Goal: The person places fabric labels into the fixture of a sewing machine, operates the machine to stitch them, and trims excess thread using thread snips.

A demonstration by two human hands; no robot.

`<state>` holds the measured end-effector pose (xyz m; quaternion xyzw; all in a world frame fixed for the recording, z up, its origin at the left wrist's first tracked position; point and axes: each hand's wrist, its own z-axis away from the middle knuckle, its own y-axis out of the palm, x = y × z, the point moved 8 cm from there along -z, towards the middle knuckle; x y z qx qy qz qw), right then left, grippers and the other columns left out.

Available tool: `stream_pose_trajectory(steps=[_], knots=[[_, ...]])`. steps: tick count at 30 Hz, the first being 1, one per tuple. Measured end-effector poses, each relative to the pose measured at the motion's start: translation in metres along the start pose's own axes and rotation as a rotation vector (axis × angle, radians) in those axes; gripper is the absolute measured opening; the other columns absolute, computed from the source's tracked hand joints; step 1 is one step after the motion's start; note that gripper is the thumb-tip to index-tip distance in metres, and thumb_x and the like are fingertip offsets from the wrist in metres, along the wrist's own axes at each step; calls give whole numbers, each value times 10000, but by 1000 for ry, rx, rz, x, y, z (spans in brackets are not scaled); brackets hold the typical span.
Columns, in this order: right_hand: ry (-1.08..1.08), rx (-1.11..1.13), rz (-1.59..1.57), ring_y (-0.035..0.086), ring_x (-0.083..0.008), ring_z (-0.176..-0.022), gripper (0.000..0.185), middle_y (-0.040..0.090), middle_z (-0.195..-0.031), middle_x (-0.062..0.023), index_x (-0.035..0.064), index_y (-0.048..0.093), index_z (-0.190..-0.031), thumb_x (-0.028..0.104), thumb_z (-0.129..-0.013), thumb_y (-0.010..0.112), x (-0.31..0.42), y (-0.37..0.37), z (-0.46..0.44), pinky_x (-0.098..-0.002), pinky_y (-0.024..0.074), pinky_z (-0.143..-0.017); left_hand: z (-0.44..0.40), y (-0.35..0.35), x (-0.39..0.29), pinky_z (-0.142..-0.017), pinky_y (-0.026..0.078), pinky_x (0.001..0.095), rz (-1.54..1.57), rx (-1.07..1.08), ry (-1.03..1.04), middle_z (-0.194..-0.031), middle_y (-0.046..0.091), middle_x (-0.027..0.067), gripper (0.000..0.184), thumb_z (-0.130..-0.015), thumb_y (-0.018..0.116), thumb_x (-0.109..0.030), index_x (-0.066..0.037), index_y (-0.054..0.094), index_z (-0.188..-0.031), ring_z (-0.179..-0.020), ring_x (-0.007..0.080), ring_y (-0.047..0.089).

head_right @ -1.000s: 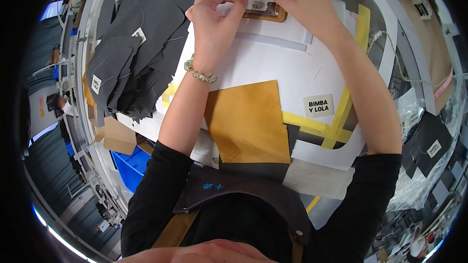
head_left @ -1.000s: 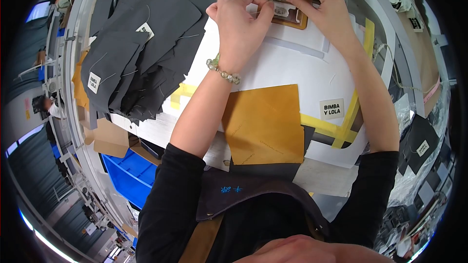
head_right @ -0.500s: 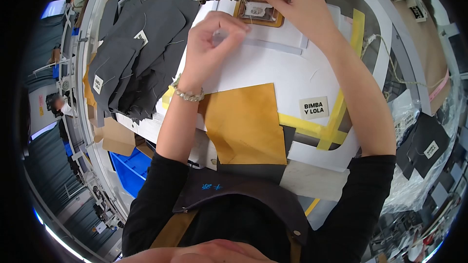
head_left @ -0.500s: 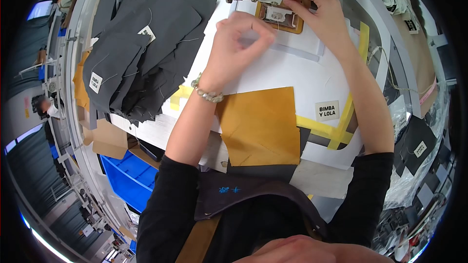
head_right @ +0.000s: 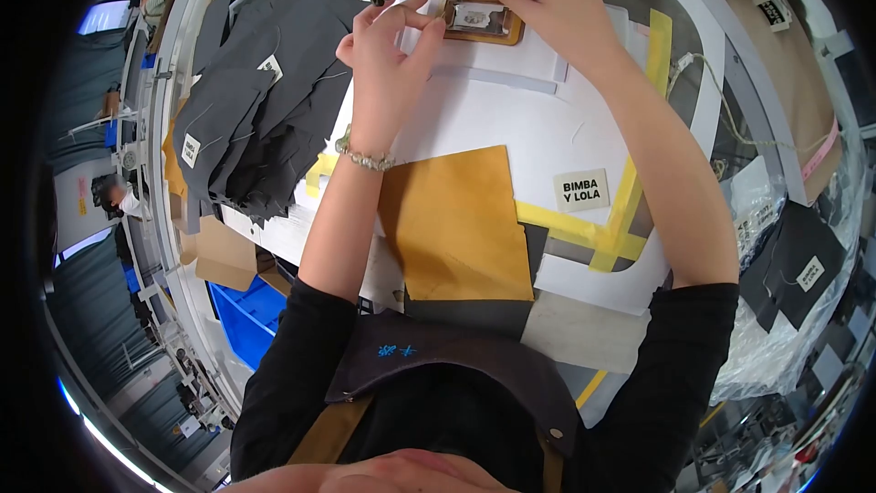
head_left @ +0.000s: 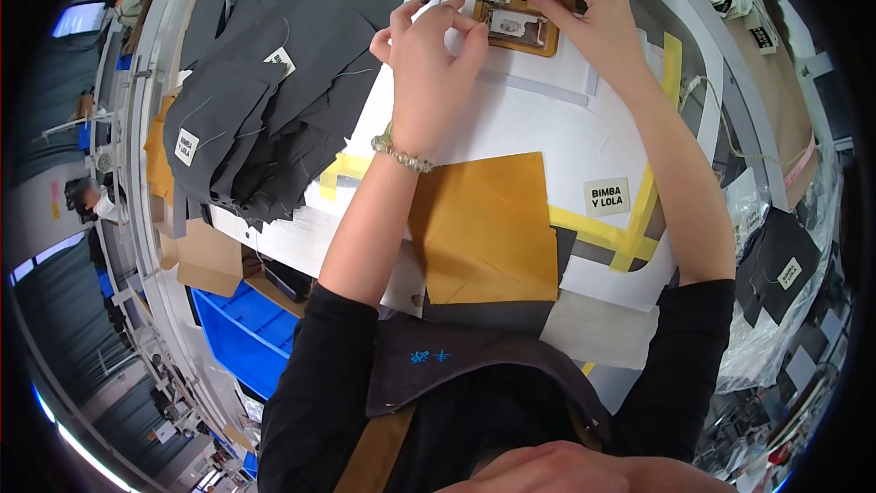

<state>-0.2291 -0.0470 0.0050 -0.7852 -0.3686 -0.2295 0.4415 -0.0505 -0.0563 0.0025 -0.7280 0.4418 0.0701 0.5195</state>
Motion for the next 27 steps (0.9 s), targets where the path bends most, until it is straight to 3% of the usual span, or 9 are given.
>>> stream_pose_trajectory(steps=[7, 10, 13, 18, 27], knots=[[32, 3, -25, 509, -106, -611, 102, 673, -765, -26, 35, 689, -879, 101, -801, 697, -1, -2, 1, -244, 426, -605, -10, 17, 10, -890, 199, 390, 108, 55, -137, -803, 615, -1, 166, -803, 654, -234, -72, 675, -775, -931, 207, 442], [57, -11, -26, 511, -103, -613, 106, 671, -762, -30, 33, 687, -881, 101, -800, 699, -1, -2, 2, -244, 425, -601, -13, 19, 14, -884, 203, 384, 171, 47, -161, -744, 572, -11, 172, -801, 658, -244, -78, 682, -759, -907, 203, 425], [69, -2, -42, 513, -103, -616, 108, 669, -760, -31, 32, 686, -882, 100, -798, 698, -2, -2, 1, -243, 426, -602, -13, 23, 21, -952, 230, 372, 145, 129, -284, -846, 670, 28, 245, -794, 691, -302, -60, 707, -829, -978, 202, 500], [8, -30, -83, 559, -142, -576, 100, 663, -741, -58, 12, 663, -866, 92, -805, 666, 5, -4, 0, -258, 454, -567, -12, 19, 12, -951, 213, 363, 95, 59, -216, -813, 647, 51, 248, -796, 699, -308, -62, 707, -824, -1005, 201, 470], [61, -10, -71, 537, -126, -568, 102, 667, -748, -48, 25, 669, -851, 116, -805, 672, 1, -3, 0, -260, 445, -579, -12, 19, 12, -945, 205, 360, 105, 54, -220, -823, 647, 57, 245, -793, 706, -300, -57, 707, -826, -1002, 195, 462]])
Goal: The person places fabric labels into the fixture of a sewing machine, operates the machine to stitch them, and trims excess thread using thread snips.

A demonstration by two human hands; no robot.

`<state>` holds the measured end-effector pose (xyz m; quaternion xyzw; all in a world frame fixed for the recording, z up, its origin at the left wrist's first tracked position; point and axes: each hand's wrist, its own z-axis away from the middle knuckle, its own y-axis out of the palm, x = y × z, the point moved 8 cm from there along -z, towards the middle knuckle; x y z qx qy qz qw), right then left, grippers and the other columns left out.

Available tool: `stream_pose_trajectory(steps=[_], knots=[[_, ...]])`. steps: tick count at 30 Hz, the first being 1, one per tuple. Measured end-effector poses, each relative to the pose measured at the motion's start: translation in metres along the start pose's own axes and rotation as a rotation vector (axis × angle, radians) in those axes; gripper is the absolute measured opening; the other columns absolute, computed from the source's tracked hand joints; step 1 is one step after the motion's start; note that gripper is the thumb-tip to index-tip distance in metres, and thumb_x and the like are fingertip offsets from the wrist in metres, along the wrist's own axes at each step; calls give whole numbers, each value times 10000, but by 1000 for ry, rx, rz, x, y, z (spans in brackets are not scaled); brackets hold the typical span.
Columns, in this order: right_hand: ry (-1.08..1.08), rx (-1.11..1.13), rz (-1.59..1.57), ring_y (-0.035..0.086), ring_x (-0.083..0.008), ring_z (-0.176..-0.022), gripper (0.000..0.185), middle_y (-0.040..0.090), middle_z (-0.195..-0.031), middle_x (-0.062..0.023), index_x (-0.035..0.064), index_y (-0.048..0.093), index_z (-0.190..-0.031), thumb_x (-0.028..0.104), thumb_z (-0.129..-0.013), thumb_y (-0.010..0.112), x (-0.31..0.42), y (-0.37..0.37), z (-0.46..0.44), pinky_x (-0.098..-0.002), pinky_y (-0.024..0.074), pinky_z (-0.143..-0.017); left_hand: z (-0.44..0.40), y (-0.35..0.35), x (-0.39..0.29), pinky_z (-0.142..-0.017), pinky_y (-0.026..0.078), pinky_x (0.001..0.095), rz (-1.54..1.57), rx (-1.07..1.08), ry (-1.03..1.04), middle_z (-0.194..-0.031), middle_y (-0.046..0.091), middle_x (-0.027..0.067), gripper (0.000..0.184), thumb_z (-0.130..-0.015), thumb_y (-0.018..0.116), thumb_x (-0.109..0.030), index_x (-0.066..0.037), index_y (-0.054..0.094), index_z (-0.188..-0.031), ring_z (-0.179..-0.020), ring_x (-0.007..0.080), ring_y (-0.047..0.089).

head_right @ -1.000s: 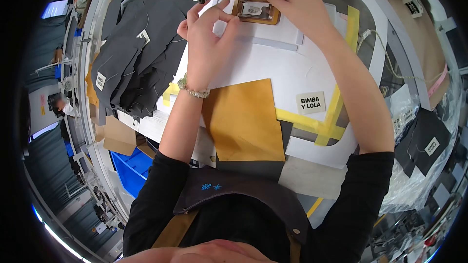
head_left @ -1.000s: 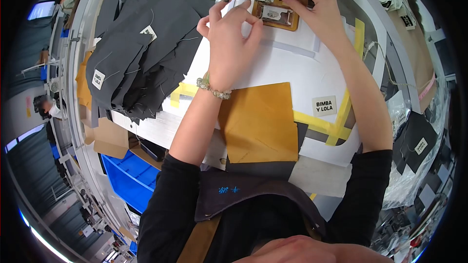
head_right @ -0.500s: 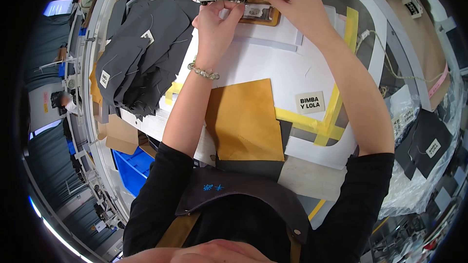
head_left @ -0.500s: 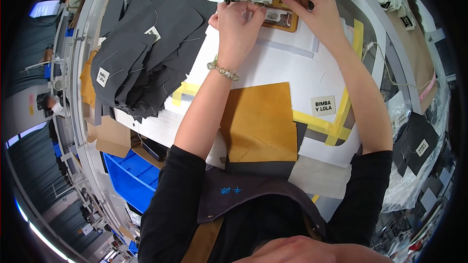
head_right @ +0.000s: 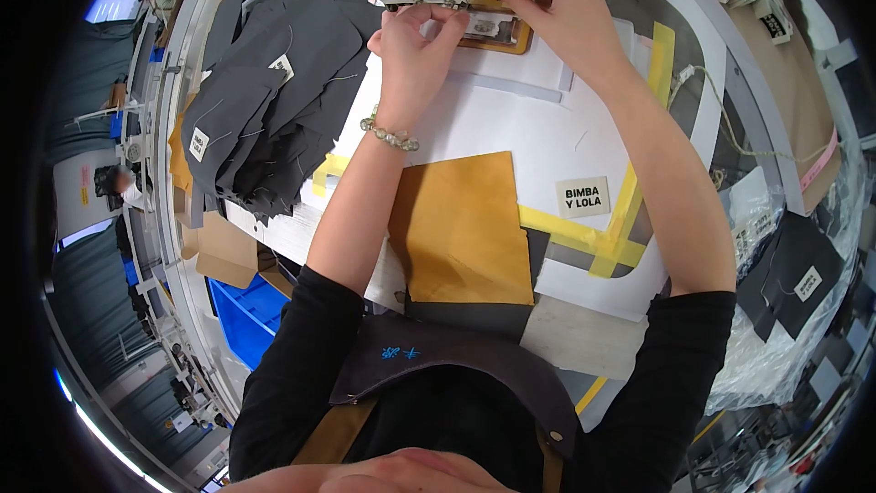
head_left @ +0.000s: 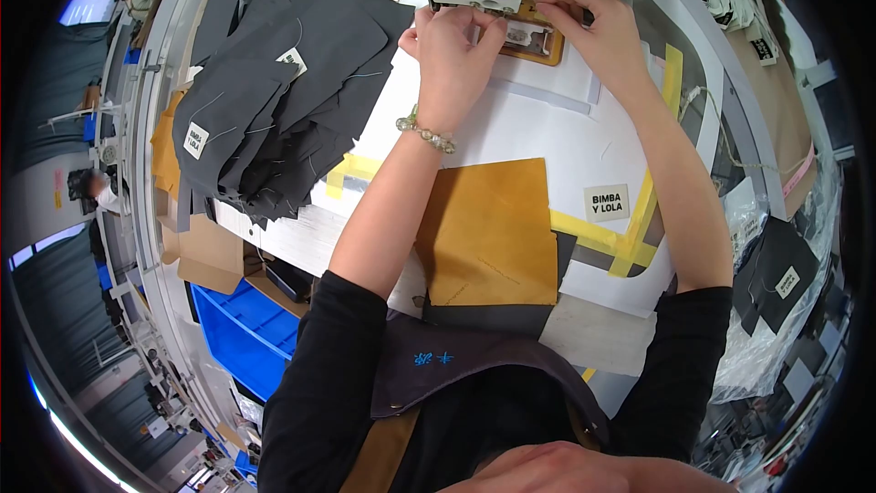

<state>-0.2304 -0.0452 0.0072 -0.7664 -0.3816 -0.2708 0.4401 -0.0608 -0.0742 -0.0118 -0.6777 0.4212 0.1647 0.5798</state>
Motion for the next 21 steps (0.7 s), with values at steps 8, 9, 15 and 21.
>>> stream_pose_trajectory(steps=[8, 9, 15, 21], knots=[[-121, 39, 50, 545, -149, -580, 97, 634, -756, -30, 50, 685, -861, 127, -804, 667, 5, 6, -3, -276, 426, -625, -1, 1, 0, -923, 201, 352, -5, -15, 19, -846, 653, 51, 255, -794, 706, -307, -55, 709, -830, -995, 189, 465], [-148, 50, 57, 554, -154, -594, 100, 629, -765, -24, 58, 691, -867, 135, -810, 662, 7, 8, -4, -282, 423, -654, -1, 2, 1, -922, 201, 352, -9, -11, 16, -848, 652, 50, 256, -795, 705, -309, -55, 709, -831, -993, 188, 465], [-154, 171, 160, 589, -166, -726, 138, 619, -807, 8, 116, 715, -910, 192, -848, 618, 6, 24, -5, -323, 332, -839, -2, 1, -1, -870, 203, 371, 48, -42, 48, -716, 550, 6, 199, -794, 678, -278, -81, 700, -779, -927, 196, 418], [-186, 208, 228, 593, -174, -715, 128, 622, -814, 3, 109, 710, -889, 179, -830, 620, 14, 26, -7, -322, 351, -818, -1, 0, -3, -843, 202, 380, 70, -60, 80, -649, 517, -13, 166, -790, 671, -255, -95, 695, -751, -898, 201, 395]])
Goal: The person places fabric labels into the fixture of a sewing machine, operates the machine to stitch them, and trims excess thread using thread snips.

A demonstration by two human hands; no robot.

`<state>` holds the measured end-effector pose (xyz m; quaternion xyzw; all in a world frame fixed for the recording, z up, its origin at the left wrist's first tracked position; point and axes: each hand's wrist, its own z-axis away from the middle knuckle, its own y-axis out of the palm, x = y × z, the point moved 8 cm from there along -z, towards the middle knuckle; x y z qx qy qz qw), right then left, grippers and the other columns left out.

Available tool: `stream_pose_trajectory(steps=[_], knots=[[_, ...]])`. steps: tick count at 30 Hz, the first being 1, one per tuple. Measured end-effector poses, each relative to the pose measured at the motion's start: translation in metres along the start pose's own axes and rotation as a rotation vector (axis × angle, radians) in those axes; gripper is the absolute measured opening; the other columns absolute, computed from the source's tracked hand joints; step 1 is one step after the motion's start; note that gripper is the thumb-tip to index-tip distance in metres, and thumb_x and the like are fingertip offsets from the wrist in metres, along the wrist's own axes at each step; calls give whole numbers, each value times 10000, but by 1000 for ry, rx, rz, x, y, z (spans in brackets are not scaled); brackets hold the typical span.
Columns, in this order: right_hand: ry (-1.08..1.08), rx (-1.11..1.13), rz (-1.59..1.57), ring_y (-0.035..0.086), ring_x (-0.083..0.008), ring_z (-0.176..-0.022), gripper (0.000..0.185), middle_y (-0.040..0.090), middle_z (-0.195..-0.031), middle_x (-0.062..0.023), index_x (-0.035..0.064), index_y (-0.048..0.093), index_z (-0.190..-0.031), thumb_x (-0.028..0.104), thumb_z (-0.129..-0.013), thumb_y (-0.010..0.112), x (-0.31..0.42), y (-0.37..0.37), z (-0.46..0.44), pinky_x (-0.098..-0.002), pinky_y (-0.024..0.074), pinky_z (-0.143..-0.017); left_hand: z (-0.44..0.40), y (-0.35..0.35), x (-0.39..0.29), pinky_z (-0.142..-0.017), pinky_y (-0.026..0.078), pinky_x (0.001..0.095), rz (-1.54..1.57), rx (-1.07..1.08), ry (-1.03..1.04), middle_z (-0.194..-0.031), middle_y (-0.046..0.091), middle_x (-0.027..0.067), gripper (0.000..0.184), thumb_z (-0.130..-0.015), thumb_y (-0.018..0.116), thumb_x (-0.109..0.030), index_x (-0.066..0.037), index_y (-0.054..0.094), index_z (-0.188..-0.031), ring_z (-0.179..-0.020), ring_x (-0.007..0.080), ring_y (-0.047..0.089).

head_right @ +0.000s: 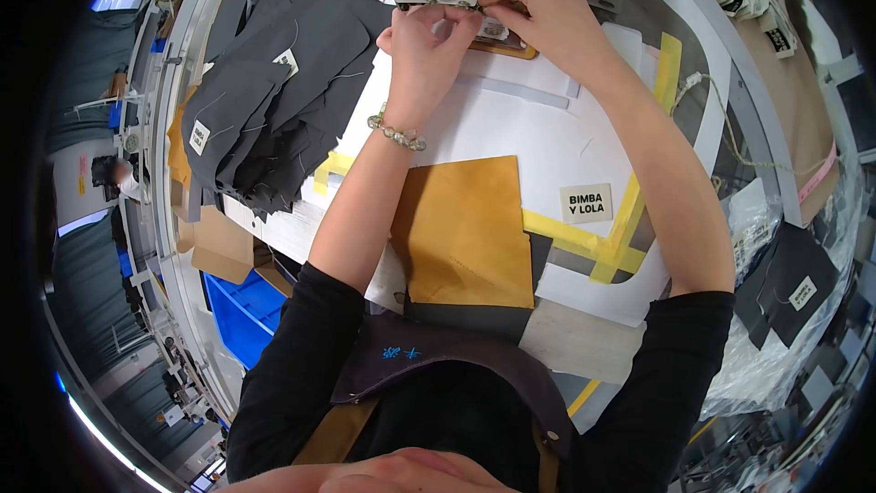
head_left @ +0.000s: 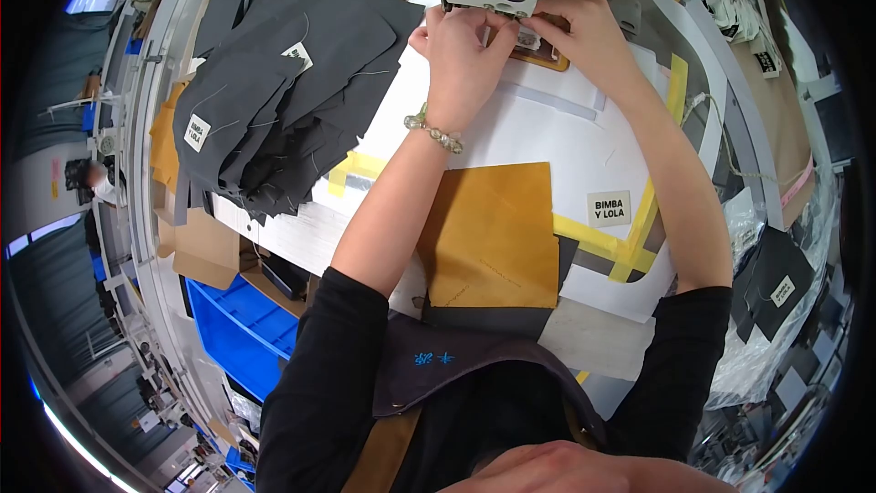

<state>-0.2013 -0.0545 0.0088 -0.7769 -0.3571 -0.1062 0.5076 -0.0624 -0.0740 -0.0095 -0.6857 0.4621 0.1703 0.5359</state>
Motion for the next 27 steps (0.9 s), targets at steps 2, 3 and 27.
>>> stream_pose_trajectory(steps=[2, 3, 27], knots=[[-11, -1, -24, 594, -181, -708, 121, 621, -810, 0, 104, 706, -872, 179, -828, 621, -1, 0, -2, -327, 349, -817, 0, 0, -1, -840, 202, 381, 3, -1, 1, -652, 522, -12, 163, -789, 672, -252, -95, 695, -752, -898, 202, 396], [-16, -1, -36, 595, -184, -704, 119, 620, -808, -2, 102, 704, -863, 179, -826, 622, -1, 0, -2, -329, 349, -816, 1, 0, 0, -839, 203, 381, 4, -1, 1, -654, 524, -12, 162, -790, 671, -250, -95, 696, -752, -897, 202, 397], [-58, -44, 43, 621, -173, -715, 75, 625, -796, -21, 78, 694, -830, 115, -798, 638, 4, -15, -1, -310, 409, -774, 6, -5, -3, -939, 236, 386, -64, 131, 16, -968, 644, 26, 189, -793, 699, -272, -92, 719, -848, -1011, 206, 470]])
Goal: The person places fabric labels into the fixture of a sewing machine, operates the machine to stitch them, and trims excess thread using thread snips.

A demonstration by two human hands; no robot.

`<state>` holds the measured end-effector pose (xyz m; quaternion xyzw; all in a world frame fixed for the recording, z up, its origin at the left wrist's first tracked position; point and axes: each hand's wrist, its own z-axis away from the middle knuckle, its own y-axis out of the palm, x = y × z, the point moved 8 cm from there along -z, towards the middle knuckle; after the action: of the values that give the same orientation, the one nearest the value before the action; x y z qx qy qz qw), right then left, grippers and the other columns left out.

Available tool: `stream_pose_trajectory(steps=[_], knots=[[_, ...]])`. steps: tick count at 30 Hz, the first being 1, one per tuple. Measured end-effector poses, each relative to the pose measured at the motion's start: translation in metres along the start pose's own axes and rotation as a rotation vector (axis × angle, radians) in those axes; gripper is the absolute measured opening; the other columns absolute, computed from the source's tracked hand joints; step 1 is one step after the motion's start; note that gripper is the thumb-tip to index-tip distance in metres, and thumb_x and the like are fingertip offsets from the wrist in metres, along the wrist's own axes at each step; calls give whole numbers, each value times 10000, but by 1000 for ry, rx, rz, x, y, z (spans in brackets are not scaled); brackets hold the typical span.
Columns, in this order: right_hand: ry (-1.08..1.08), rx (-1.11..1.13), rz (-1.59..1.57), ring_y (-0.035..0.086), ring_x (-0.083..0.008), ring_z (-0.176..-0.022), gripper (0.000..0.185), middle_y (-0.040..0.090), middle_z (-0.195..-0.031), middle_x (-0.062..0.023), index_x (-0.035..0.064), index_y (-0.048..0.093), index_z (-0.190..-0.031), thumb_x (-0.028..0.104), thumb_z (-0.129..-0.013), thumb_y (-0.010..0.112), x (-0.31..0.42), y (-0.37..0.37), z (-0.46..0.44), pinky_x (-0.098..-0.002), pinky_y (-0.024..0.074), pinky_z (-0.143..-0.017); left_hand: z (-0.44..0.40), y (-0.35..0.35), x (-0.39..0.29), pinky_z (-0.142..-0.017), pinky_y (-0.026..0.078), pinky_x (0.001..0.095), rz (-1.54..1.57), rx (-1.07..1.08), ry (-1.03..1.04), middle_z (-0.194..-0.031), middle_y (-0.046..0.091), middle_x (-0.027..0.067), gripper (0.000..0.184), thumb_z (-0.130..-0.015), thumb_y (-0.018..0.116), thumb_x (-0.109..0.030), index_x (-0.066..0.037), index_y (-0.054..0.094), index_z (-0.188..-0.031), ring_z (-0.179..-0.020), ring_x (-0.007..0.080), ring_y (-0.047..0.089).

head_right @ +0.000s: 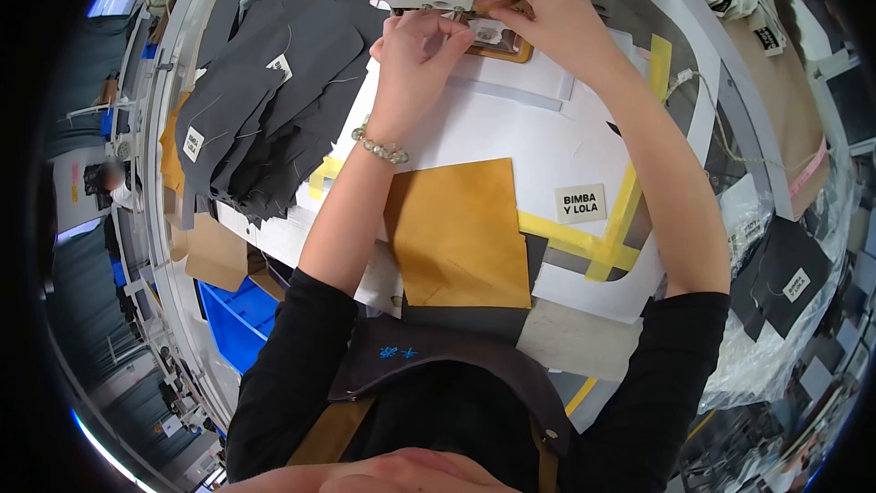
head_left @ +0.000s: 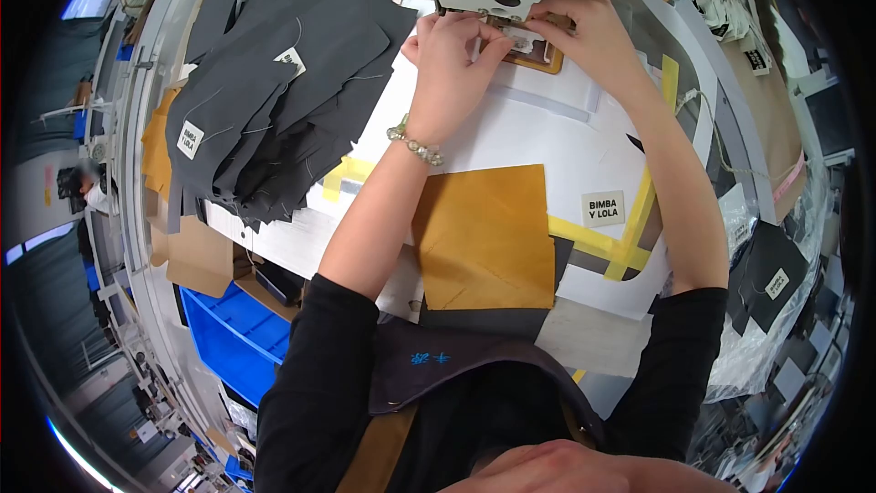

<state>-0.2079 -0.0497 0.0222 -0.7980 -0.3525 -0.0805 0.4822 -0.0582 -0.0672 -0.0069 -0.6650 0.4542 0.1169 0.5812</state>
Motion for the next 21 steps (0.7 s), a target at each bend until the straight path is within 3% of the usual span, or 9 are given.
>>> stream_pose_trajectory(steps=[6, 7, 8, 11, 15, 18, 21], knots=[[-12, 138, 315, 582, -167, -747, 110, 630, -836, 7, 114, 690, -913, 131, -820, 635, 23, -43, 29, -309, 351, -785, 11, -7, -7, -939, 361, 375, 104, 98, 56, -1129, 641, 64, 126, -792, 711, -213, -98, 724, -841, -1096, 239, 491], [65, 172, 219, 570, -161, -733, 124, 629, -836, 10, 123, 693, -928, 135, -813, 648, 29, -52, 35, -302, 342, -779, 16, -7, -11, -927, 385, 364, 153, 133, 49, -1142, 640, 70, 108, -790, 714, -197, -101, 725, -837, -1100, 242, 496], [142, 205, 120, 558, -154, -719, 141, 628, -836, 13, 131, 695, -942, 139, -806, 662, 38, -59, 41, -295, 334, -773, 23, -11, -22, -901, 404, 335, 197, 146, 110, -1110, 650, 60, 50, -782, 718, -147, -105, 714, -809, -1069, 228, 513], [265, 182, -71, 533, -130, -704, 200, 627, -839, 26, 153, 702, -977, 154, -777, 709, 70, -67, 62, -284, 308, -754, 41, -14, -46, -929, 218, 355, 340, 300, 94, -1090, 639, -13, 93, -798, 706, -221, -129, 693, -799, -1097, 188, 443], [233, 111, -113, 521, -107, -703, 265, 633, -854, 47, 168, 706, -1010, 171, -749, 749, 93, -64, 69, -283, 283, -739, 49, -17, -60, -941, 232, 350, 362, 365, 169, -954, 646, -41, 95, -831, 687, -219, -129, 669, -805, -980, 171, 503], [201, 79, -95, 525, -97, -704, 206, 630, -821, 59, 164, 710, -964, 169, -760, 740, 98, -63, 64, -286, 276, -736, 48, -18, -59, -949, 239, 341, 424, 412, 163, -877, 636, -48, 105, -844, 678, -216, -116, 663, -815, -899, 143, 521], [161, 47, -91, 525, -98, -696, 128, 623, -795, 58, 153, 696, -895, 157, -772, 730, 104, -61, 56, -286, 274, -735, 46, -28, -66, -830, 389, 328, 433, 414, 158, -749, 639, -14, 99, -813, 713, -153, -76, 660, -779, -793, 138, 555]])
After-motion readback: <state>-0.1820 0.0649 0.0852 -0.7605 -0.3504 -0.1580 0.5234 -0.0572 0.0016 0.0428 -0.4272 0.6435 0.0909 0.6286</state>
